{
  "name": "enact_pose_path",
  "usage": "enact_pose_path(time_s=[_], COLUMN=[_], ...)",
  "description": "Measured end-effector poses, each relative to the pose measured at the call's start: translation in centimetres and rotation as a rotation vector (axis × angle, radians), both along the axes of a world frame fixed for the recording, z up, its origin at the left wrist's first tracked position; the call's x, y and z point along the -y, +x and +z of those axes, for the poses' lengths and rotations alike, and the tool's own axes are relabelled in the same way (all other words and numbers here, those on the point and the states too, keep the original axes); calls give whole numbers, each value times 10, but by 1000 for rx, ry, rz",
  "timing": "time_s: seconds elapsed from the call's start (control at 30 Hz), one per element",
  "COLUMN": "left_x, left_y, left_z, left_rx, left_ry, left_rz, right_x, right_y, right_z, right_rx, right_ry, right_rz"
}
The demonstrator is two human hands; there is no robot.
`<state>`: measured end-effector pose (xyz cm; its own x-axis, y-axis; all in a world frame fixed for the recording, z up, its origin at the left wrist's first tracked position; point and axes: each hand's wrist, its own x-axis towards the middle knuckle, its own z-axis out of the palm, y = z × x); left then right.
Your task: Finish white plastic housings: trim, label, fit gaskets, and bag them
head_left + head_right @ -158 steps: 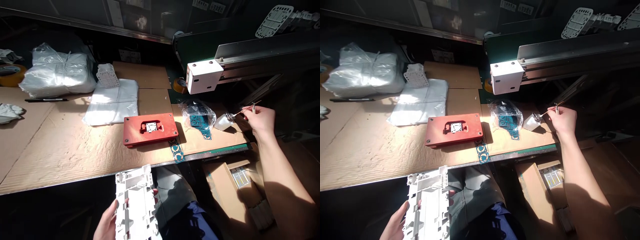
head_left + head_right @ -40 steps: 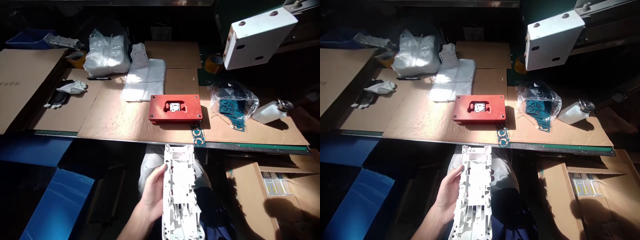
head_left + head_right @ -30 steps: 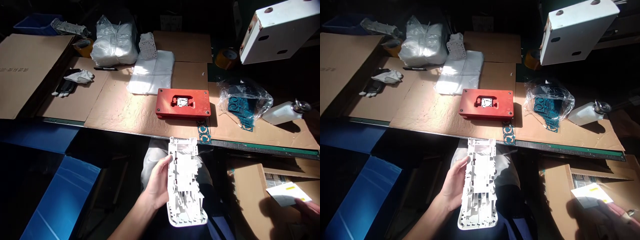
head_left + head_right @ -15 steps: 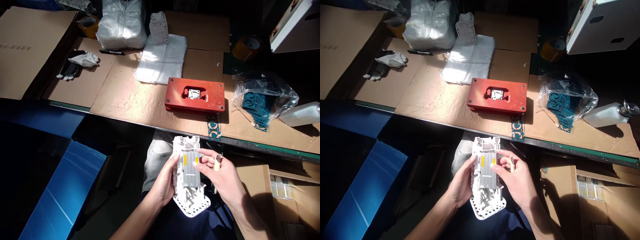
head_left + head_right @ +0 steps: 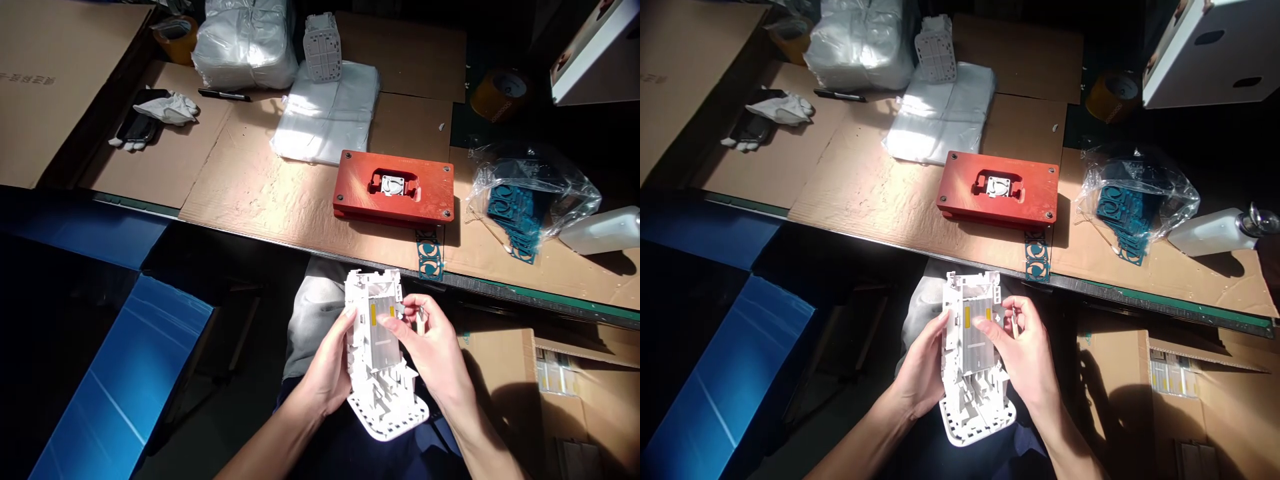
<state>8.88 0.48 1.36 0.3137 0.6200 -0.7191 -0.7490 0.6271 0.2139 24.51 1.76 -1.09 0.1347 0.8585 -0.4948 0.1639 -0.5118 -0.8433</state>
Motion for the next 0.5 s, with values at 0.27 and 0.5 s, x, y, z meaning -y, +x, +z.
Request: enact_pose_path(time_s=[0.27, 0.5], left_x=[1, 23], left_y=[-8, -6], left_z=[-7, -16], left_rx=[-13, -573], left_ry=[79, 300], left_rz=[-109, -226], right_x=[-2, 4], right_y=[-6, -8], right_z=[3, -15], right_rx=[-535, -425], right_ry=[-102, -77], right_rz=[105, 116])
